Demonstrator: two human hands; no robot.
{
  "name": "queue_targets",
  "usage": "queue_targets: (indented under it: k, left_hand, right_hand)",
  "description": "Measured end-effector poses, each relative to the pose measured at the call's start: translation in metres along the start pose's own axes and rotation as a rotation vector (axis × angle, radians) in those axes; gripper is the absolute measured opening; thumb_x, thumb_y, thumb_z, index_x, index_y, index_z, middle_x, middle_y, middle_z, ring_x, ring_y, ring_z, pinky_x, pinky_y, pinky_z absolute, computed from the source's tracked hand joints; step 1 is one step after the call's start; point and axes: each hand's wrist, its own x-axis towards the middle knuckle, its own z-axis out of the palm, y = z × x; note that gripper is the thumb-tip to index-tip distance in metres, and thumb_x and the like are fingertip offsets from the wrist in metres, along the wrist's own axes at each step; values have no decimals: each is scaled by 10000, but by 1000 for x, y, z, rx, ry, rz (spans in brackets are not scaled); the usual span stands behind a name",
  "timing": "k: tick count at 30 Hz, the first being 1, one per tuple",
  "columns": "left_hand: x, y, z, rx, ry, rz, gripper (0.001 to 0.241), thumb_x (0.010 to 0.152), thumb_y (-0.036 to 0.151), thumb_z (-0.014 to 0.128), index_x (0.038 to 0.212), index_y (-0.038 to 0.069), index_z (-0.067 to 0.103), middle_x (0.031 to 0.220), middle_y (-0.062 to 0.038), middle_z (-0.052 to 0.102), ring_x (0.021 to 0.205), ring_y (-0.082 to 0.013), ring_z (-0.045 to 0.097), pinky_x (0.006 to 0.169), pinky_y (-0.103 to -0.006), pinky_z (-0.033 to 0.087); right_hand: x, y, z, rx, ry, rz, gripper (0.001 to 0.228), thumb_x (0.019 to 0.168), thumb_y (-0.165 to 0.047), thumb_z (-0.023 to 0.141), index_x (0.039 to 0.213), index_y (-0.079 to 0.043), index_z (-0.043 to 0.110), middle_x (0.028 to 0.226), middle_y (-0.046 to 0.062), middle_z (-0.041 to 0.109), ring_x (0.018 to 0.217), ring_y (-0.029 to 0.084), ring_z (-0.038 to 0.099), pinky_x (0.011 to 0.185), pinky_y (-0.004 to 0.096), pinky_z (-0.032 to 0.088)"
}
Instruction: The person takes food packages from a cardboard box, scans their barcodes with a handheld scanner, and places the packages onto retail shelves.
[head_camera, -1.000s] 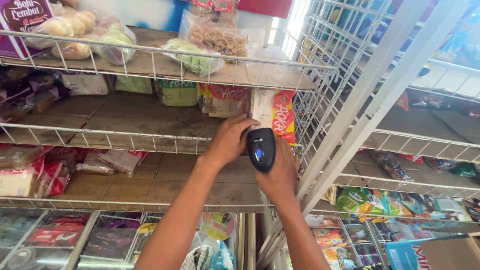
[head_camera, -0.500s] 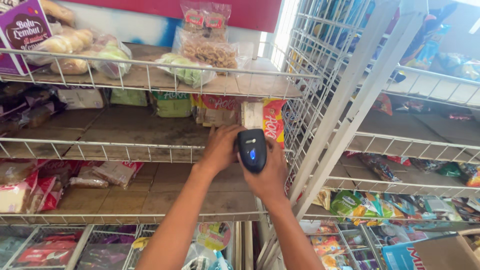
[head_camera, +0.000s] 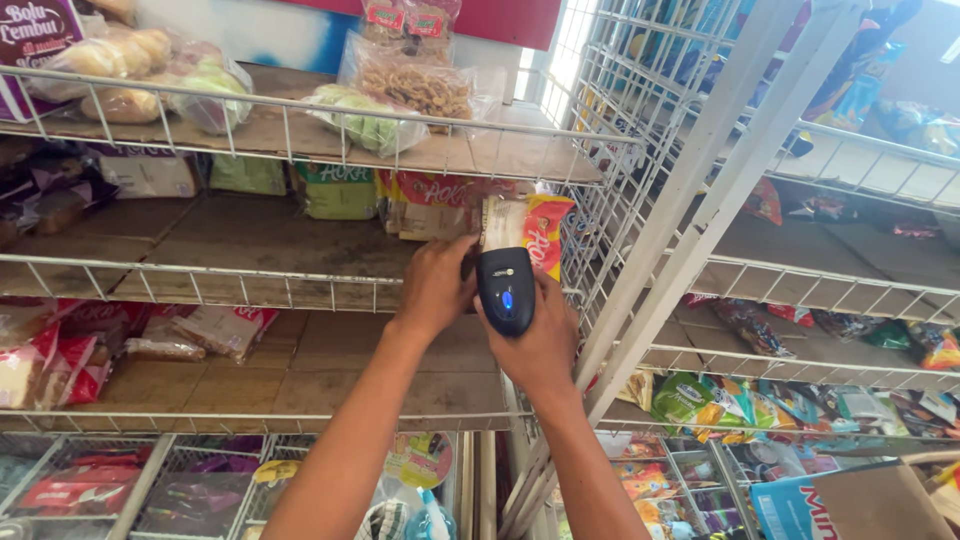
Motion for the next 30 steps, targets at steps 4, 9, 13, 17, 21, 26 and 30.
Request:
queue_targets:
  k: [4, 9, 13, 17, 21, 26, 30]
  left_hand:
    - [2, -3, -4, -132, -15, 53, 357, 740, 65, 795, 1090, 48, 728, 955, -175, 718, 923, -392, 671, 820, -476, 528]
    - [-2, -11, 3, -137, -44, 45, 331, 704, 25, 753, 1033, 59, 751, 956, -160, 732, 937, -362, 694, 852, -456, 552]
    - [-15, 8, -5, 52, 19, 89, 403, 725, 59, 789, 1124, 52, 731, 872, -124, 736, 854, -318, 696, 1051, -522, 488]
    - [-30, 47, -24, 126, 208, 181, 481, 725, 126, 783, 1181, 19, 676, 1031, -142, 725, 978, -351, 663, 1016, -534, 446]
    - [-60, 92, -35, 62, 248, 96, 306, 817, 110, 744, 1117, 61, 706, 1099, -139, 718, 1069, -370, 640, 957, -474, 472]
    - [-103, 146, -27, -288, 28, 12, 58, 927, 61, 723, 984, 55, 718, 956, -103, 731, 867, -312, 694, 767, -398, 519]
    - [-130, 193, 8, -472, -76, 7, 87, 911, 25, 704, 996, 45, 700, 946, -102, 728, 853, -303, 712, 760, -381, 549]
  right_hand:
    - [-2, 0, 1, 82, 29, 12, 703, 787, -452, 823, 1288, 4, 635, 1426, 228, 564, 1162, 414, 632, 966, 509, 504]
    - [-4, 6, 7, -46, 16, -27, 835, 748, -439, 866, 1336, 62, 550, 1456, 251, 510, 1283, 424, 558, 997, 535, 448]
    - [-9, 8, 4, 72, 41, -68, 837, 798, -400, 849, 1399, 74, 511, 1509, 270, 479, 1356, 446, 503, 1090, 519, 428]
    - [-26, 9, 1, 47, 117, -208, 681, 761, -303, 890, 1289, 0, 584, 1473, 304, 502, 1344, 456, 502, 1118, 509, 410]
    - [-83, 33, -3, 673, -105, 270, 555, 865, -197, 824, 1327, 3, 589, 1173, 149, 721, 1064, 233, 690, 951, 382, 547]
    - [-154, 92, -44, 784, -279, 229, 364, 1000, -205, 705, 1307, -27, 625, 1151, 103, 714, 1109, 190, 685, 997, 360, 536]
    - [-183, 133, -90, 763, -152, 110, 346, 998, -334, 683, 1208, -70, 603, 1132, 67, 651, 1085, 201, 641, 964, 365, 514]
